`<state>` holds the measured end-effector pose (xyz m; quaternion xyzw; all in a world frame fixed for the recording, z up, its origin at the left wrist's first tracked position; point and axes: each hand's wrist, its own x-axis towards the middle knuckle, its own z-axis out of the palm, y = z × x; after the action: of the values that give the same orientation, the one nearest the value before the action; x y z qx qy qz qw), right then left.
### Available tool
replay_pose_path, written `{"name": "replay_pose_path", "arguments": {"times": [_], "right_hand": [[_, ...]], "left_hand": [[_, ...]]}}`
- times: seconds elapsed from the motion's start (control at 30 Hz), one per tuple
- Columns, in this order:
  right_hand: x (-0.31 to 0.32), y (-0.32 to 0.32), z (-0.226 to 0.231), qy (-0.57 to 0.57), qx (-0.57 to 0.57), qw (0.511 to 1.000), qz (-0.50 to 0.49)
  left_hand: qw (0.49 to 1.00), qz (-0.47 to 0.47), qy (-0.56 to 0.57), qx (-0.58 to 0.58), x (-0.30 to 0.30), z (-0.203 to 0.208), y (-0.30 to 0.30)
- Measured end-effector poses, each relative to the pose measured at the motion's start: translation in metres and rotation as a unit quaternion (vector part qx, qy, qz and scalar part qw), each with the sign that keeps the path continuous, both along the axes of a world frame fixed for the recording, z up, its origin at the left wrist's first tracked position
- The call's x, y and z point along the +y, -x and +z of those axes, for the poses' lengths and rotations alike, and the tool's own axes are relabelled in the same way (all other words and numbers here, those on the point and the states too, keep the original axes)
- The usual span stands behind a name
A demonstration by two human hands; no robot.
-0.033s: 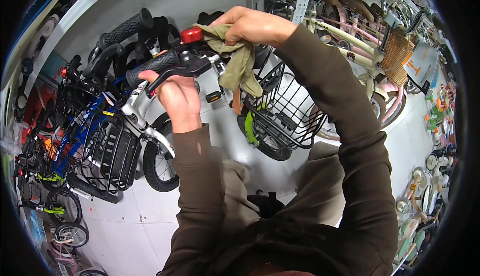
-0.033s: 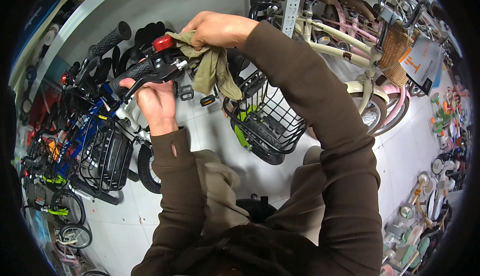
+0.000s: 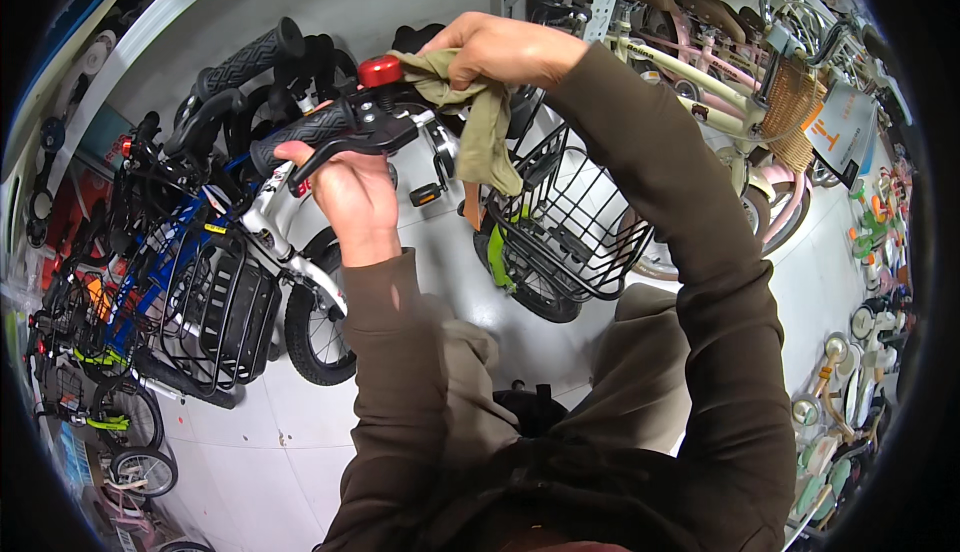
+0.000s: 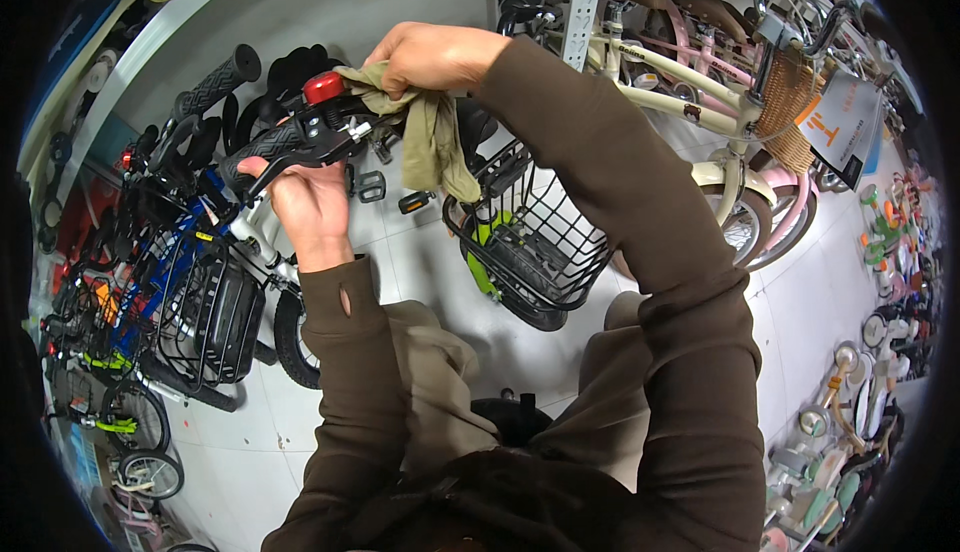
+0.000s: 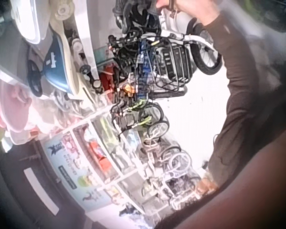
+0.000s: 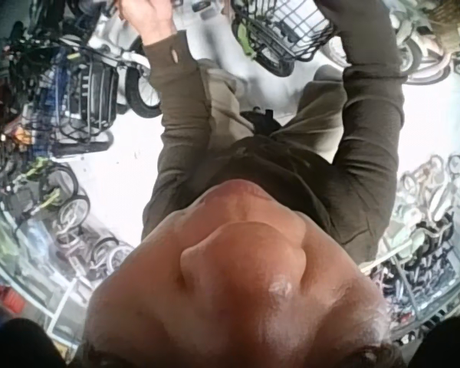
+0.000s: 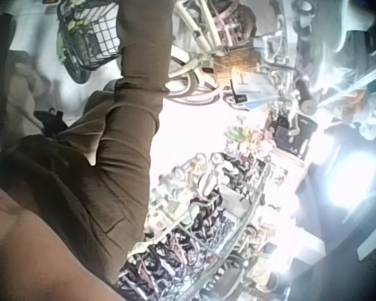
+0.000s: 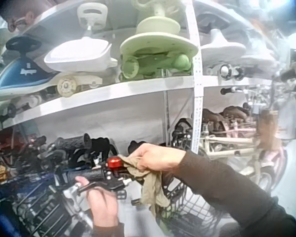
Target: The person wipes the front wheel, basket, and handlebars of several children's bicycles using a cloth. They move from one bike to the next, cleaning the wicker and metal baskets and the handlebar grips in a bicycle shop.
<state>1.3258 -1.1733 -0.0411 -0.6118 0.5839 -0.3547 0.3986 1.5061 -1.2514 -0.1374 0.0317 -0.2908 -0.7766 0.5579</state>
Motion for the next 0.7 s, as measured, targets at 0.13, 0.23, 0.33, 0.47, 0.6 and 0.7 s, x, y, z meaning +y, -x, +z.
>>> {"name": "replay_pose_path", "arguments": {"times": [0.13,0.23,0.33,0.47,0.6,0.7], "right_hand": [[-0.018,0.007,-0.007,-0.072,0.329,0.941,0.022],[-0.031,0.002,-0.005,-0.076,0.433,0.892,0.109],[-0.029,-0.013,-0.001,-0.049,0.55,0.832,0.056],[0.002,0.006,0.018,0.081,0.691,0.705,-0.138],[0.013,0.089,0.047,0.236,0.642,0.668,-0.293],[-0.005,0.114,0.003,0.106,0.54,0.787,-0.28]], "left_hand": [[0.995,-0.09,0.016,0.035,-0.007,0.0,0.001],[0.996,-0.073,-0.022,0.046,-0.006,-0.001,0.004],[0.999,-0.027,-0.032,0.01,-0.008,-0.002,0.006],[0.999,-0.03,-0.025,0.031,-0.02,-0.006,0.003],[0.996,-0.031,-0.035,0.078,-0.026,-0.006,-0.002],[0.993,-0.043,-0.043,0.098,-0.025,-0.005,0.001]]}}
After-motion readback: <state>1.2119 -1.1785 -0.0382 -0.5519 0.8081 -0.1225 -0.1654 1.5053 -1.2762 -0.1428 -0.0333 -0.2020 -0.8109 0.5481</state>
